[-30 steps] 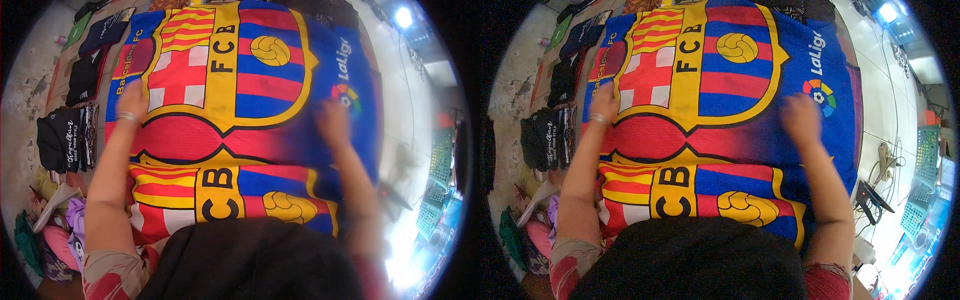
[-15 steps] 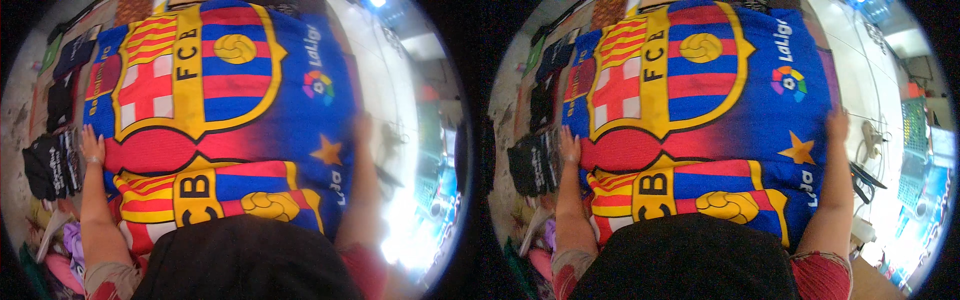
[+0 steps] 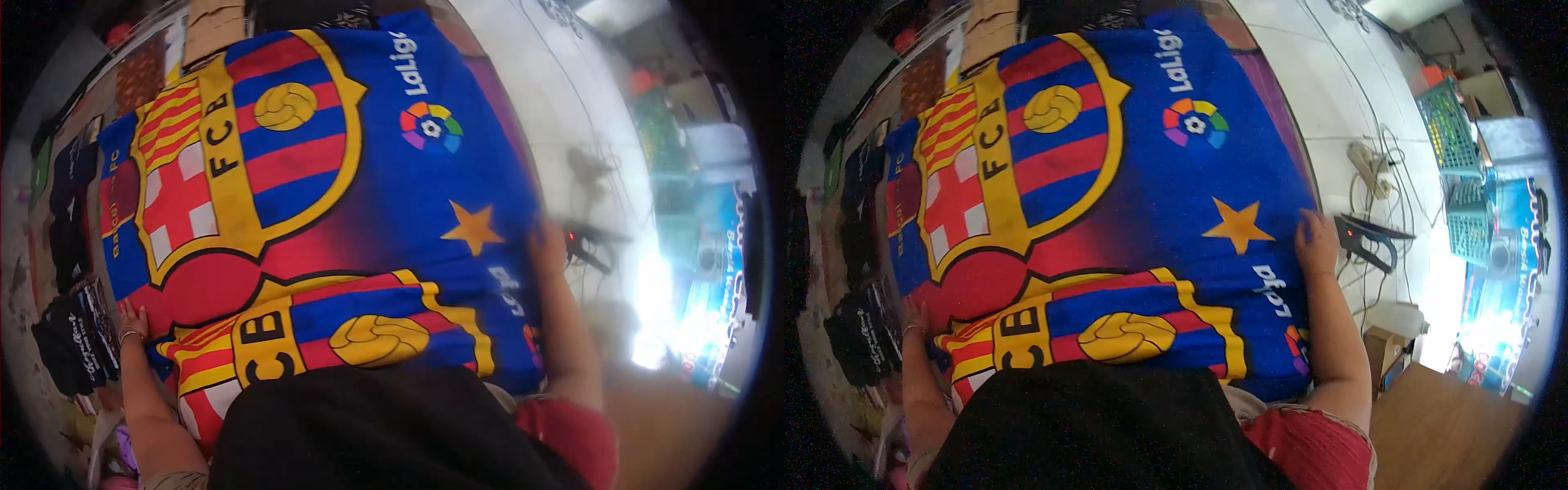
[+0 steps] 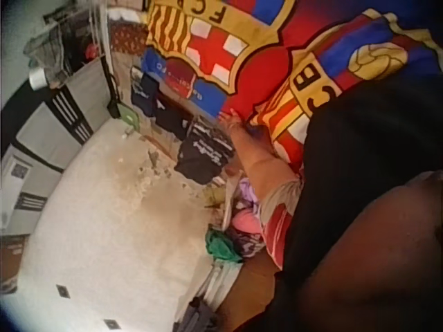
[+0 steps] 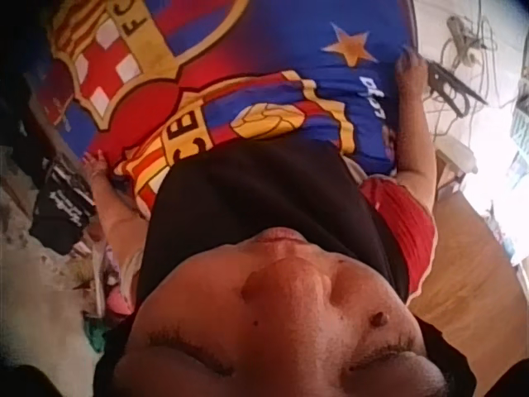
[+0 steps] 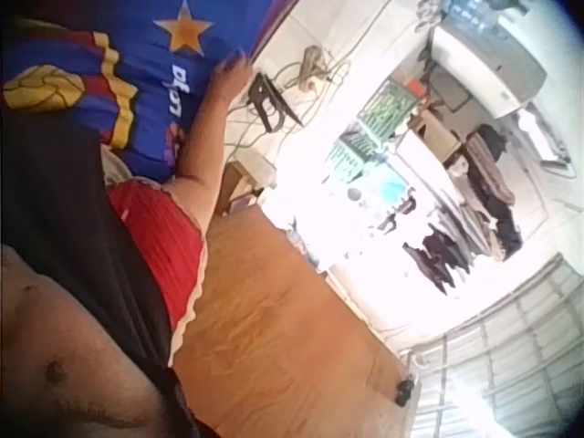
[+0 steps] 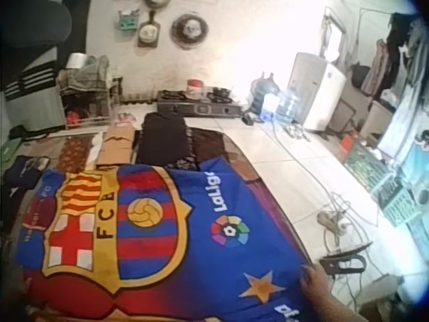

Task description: The person irons a blue fabric and then a multi-colored cloth with a crest, smoothing the surface with an iron and folding the items.

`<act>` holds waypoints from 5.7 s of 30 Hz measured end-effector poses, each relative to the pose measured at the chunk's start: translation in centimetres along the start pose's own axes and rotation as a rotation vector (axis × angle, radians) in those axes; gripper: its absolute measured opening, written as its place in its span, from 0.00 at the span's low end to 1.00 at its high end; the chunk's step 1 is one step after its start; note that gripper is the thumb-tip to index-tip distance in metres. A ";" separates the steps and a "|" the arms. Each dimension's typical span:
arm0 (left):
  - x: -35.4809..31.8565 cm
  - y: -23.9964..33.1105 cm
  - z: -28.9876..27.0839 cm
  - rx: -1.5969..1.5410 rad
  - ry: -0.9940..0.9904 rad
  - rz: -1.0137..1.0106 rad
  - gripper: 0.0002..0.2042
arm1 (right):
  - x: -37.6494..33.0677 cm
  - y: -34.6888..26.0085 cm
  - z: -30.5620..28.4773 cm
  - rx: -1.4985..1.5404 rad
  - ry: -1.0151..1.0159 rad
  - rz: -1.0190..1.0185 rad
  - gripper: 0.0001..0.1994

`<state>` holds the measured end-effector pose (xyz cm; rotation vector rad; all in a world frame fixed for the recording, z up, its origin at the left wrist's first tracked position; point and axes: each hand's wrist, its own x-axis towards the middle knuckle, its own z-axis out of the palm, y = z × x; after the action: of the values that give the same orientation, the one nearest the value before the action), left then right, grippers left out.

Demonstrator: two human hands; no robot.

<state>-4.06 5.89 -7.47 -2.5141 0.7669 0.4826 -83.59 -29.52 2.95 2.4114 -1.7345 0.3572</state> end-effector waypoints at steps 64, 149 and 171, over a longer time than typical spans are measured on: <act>-2.1 8.4 0.5 -0.161 0.018 -0.080 0.42 | 6.9 -15.7 -0.8 -0.042 -0.488 -0.134 0.27; -3.7 -0.3 2.1 -0.188 0.272 -0.152 0.32 | 30.3 -48.5 9.5 0.003 -0.337 -0.268 0.35; -3.3 -0.3 2.0 -0.231 0.160 -0.206 0.32 | 7.7 -42.0 3.1 0.008 -0.306 -0.932 0.18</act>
<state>-6.85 8.53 -7.55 -2.8369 0.5247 0.3169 -41.13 -23.83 2.89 3.0360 -0.4948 -0.1375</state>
